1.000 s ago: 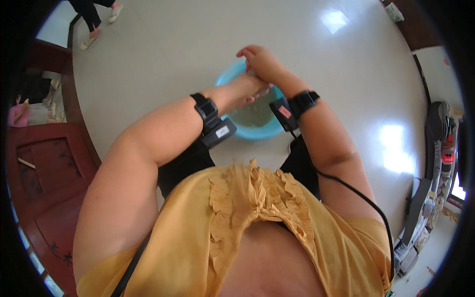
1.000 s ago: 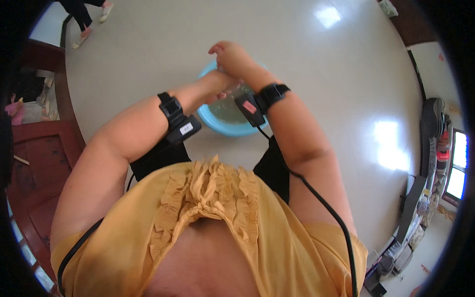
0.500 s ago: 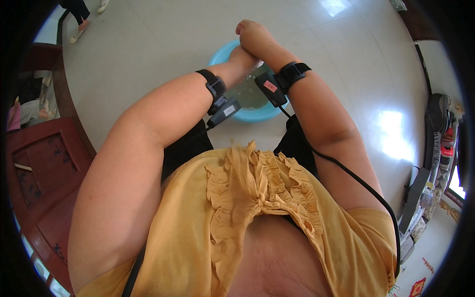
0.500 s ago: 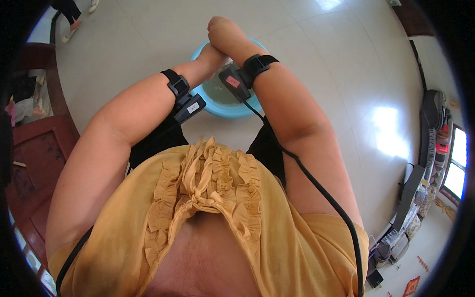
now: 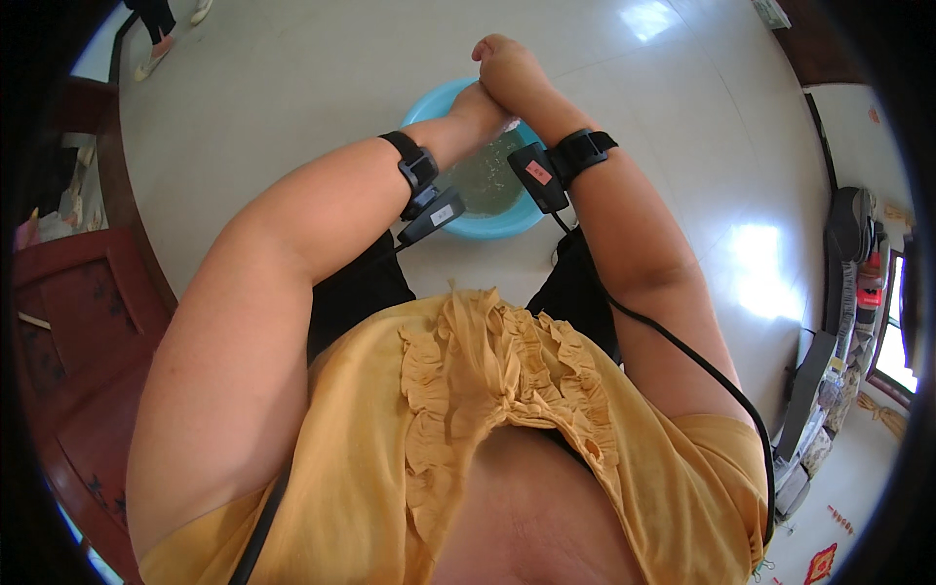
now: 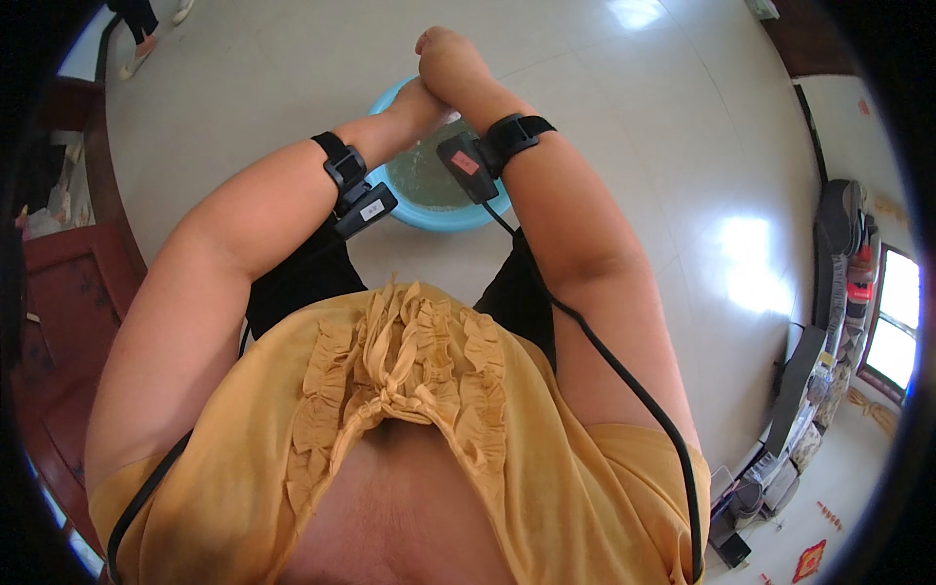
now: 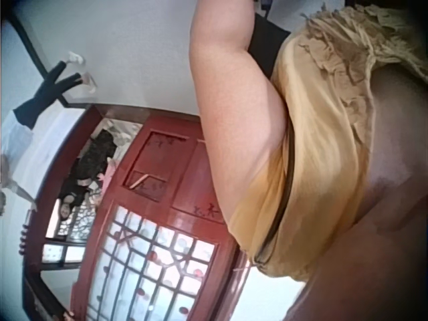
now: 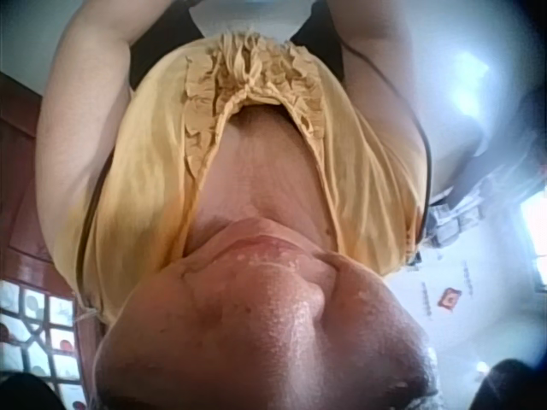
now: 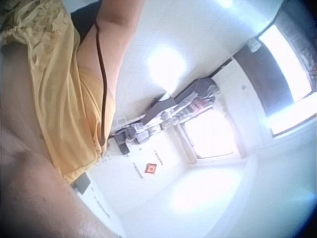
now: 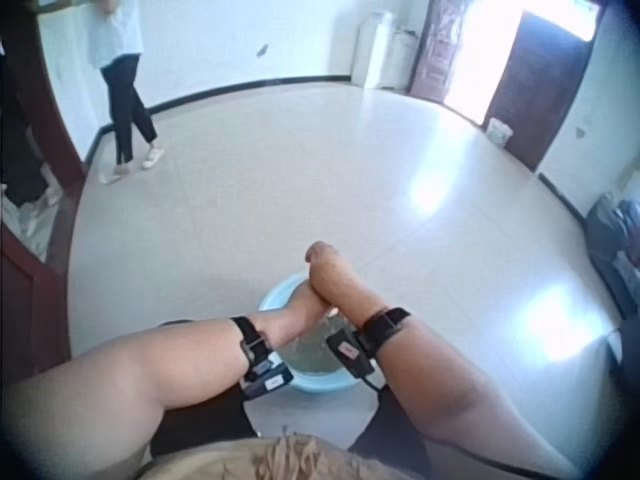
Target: The person wets a cloth in a blue basin, wrings it out, and wipes a white coffee table and surrounding floor area. The person moves items on the table to reach underneath and wipes the table edges and floor around the table legs.
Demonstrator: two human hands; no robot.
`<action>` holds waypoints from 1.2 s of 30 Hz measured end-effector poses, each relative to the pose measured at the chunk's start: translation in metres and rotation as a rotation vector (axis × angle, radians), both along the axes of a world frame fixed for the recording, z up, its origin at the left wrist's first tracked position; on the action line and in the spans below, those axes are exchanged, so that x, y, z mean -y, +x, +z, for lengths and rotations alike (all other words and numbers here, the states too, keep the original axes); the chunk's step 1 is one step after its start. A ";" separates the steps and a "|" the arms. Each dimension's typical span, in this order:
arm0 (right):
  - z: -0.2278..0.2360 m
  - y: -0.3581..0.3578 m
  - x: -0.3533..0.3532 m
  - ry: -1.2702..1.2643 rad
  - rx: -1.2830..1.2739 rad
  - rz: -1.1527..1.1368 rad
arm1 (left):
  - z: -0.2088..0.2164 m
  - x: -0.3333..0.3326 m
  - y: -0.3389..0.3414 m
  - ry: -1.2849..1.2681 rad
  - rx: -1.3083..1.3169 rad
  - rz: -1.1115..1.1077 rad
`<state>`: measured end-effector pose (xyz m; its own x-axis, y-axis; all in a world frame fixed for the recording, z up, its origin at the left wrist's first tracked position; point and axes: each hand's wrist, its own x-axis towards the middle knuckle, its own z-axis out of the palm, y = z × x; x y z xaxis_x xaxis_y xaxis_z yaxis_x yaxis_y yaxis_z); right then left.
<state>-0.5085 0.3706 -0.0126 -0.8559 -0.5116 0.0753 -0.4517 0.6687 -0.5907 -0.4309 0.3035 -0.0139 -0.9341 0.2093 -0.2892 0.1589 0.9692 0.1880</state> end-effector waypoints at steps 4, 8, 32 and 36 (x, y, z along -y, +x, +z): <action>0.004 0.001 -0.005 -0.029 -0.020 0.052 | -0.018 0.005 0.003 0.024 -0.172 -0.082; 0.013 0.004 -0.008 0.025 0.018 0.034 | -0.012 0.003 0.000 0.177 -0.099 0.005; 0.048 -0.012 -0.083 -0.501 0.353 0.038 | -0.017 0.008 -0.030 1.035 -0.030 0.475; 0.036 -0.029 -0.077 -0.473 0.551 -0.155 | -0.070 0.014 -0.026 1.184 0.350 0.771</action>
<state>-0.5377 0.4474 0.0233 -0.8928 -0.4017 -0.2037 0.0721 0.3189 -0.9450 -0.4570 0.2899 -0.0838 -0.8419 -0.0284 -0.5390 -0.5397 0.0438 0.8407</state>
